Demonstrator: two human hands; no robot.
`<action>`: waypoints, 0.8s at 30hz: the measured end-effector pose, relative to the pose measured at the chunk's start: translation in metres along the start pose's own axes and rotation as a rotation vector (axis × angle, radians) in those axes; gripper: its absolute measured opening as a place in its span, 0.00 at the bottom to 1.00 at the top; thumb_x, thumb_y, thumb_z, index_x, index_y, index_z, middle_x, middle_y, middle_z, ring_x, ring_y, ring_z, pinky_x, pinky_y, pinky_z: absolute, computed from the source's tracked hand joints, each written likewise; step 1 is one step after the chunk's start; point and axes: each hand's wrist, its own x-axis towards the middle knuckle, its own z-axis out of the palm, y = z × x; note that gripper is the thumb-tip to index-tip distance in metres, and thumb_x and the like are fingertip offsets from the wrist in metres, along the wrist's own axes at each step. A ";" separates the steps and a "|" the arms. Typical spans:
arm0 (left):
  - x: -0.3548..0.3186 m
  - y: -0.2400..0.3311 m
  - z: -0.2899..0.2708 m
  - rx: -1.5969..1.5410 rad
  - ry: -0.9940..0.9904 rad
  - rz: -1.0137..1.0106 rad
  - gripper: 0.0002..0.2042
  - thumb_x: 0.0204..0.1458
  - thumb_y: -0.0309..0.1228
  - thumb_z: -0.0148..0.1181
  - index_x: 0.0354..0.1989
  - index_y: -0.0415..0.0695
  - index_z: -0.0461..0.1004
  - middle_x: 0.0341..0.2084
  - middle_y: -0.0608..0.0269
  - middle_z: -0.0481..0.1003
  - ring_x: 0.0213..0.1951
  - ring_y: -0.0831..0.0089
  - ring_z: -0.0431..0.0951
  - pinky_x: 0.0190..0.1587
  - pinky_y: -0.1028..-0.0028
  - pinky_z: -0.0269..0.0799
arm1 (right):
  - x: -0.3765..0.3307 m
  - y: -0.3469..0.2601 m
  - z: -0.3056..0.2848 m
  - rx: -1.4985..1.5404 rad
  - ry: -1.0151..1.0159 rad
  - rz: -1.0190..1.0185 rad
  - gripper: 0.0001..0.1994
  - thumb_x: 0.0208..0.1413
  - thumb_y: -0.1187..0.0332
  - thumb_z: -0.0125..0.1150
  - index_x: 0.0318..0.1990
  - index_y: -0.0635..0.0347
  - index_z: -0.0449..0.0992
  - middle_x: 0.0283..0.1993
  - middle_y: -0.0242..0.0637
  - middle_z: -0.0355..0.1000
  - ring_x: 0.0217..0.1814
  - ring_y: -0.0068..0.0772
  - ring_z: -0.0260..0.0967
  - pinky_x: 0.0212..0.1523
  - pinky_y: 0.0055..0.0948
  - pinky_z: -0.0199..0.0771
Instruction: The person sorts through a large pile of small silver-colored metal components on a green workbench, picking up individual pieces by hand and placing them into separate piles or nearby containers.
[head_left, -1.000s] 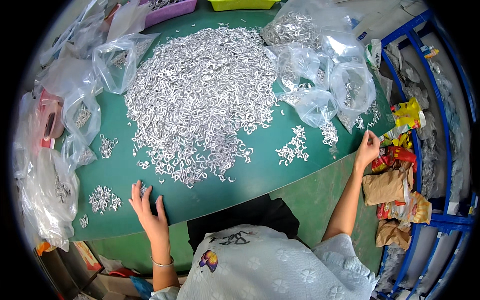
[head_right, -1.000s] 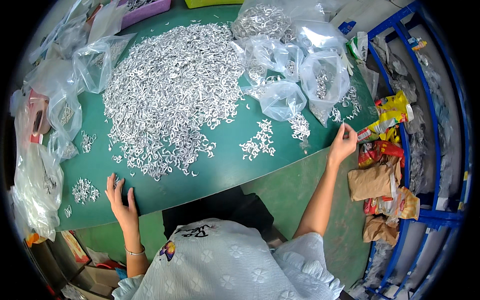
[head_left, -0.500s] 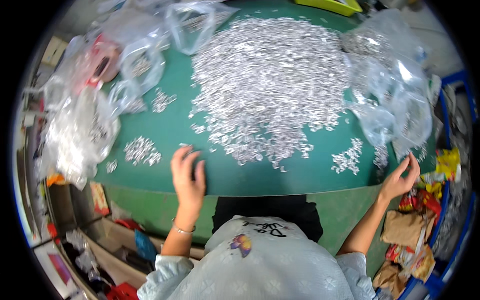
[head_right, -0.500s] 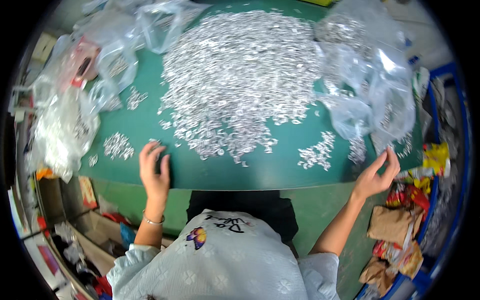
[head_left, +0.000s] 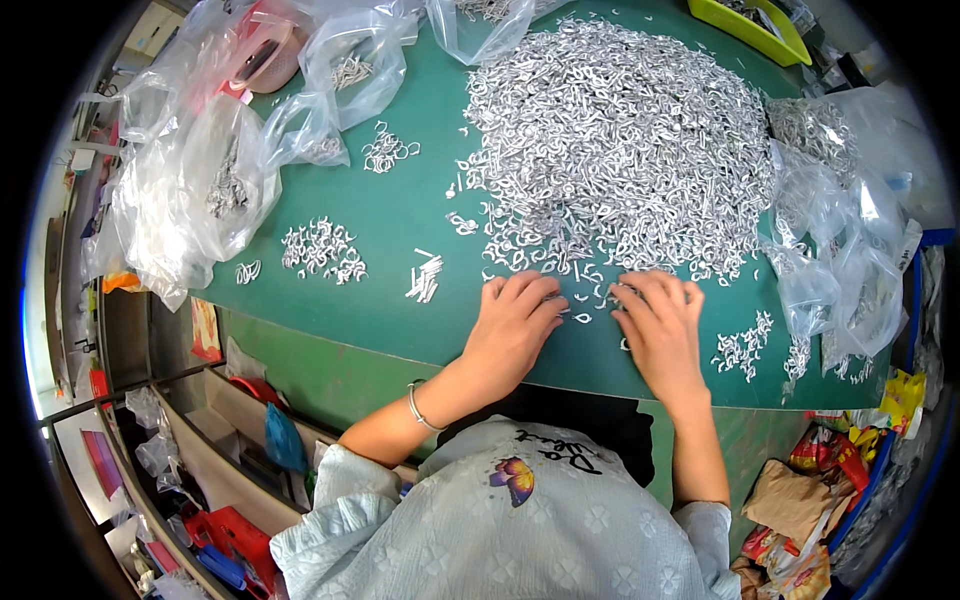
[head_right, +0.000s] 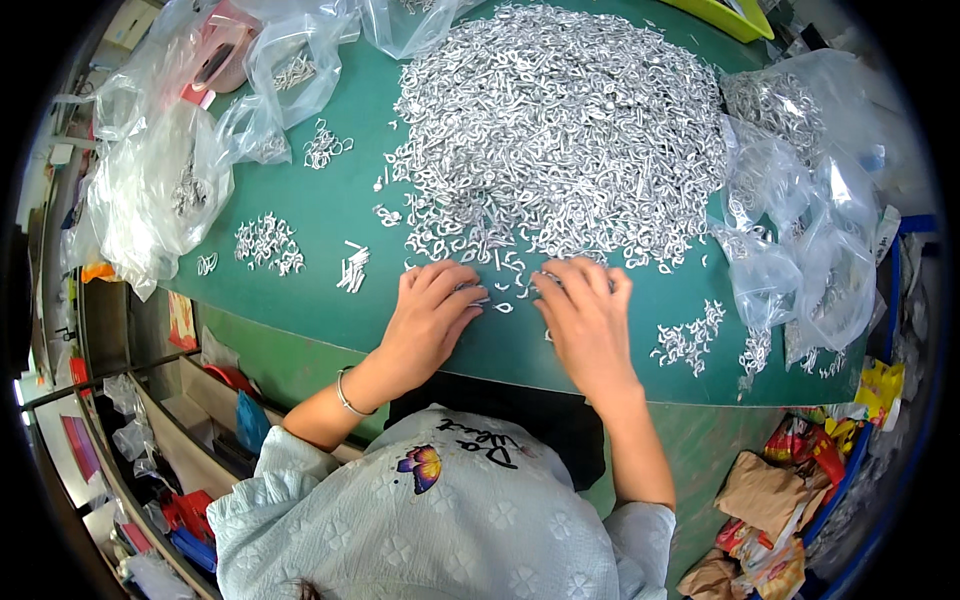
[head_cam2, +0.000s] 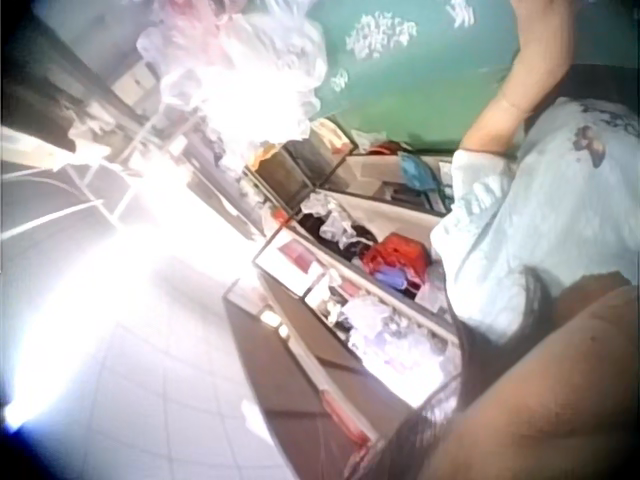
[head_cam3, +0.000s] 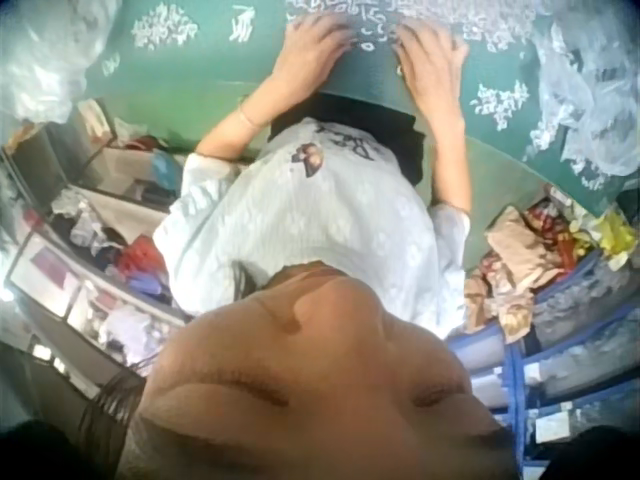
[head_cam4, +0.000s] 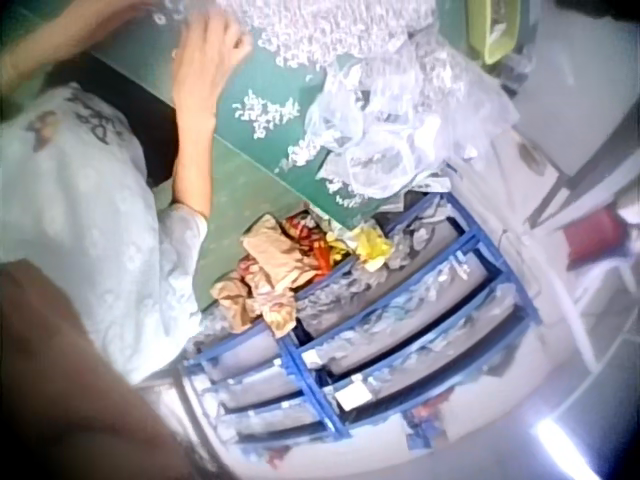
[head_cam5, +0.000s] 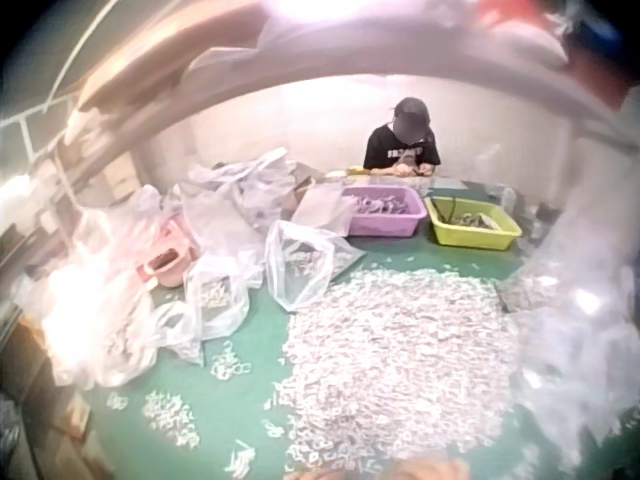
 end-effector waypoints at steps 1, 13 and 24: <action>-0.002 -0.001 -0.001 -0.022 0.001 0.013 0.16 0.46 0.23 0.66 0.45 0.43 0.75 0.46 0.60 0.73 0.53 0.59 0.71 0.54 0.60 0.61 | 0.000 0.003 -0.002 -0.016 0.017 0.011 0.15 0.48 0.72 0.68 0.45 0.58 0.77 0.49 0.32 0.71 0.54 0.37 0.66 0.54 0.42 0.57; 0.003 0.004 -0.018 -0.032 0.113 -0.183 0.14 0.47 0.21 0.66 0.44 0.44 0.76 0.41 0.63 0.72 0.43 0.64 0.72 0.47 0.66 0.60 | 0.045 -0.022 0.018 -0.100 -0.104 0.012 0.06 0.46 0.75 0.63 0.32 0.61 0.73 0.35 0.39 0.65 0.44 0.40 0.62 0.47 0.38 0.59; -0.007 0.001 -0.022 0.013 0.034 -0.227 0.11 0.48 0.22 0.65 0.41 0.44 0.75 0.36 0.63 0.71 0.39 0.63 0.71 0.43 0.65 0.59 | 0.055 -0.013 0.001 -0.045 -0.229 -0.114 0.05 0.44 0.79 0.62 0.29 0.63 0.73 0.33 0.43 0.69 0.43 0.42 0.65 0.46 0.38 0.62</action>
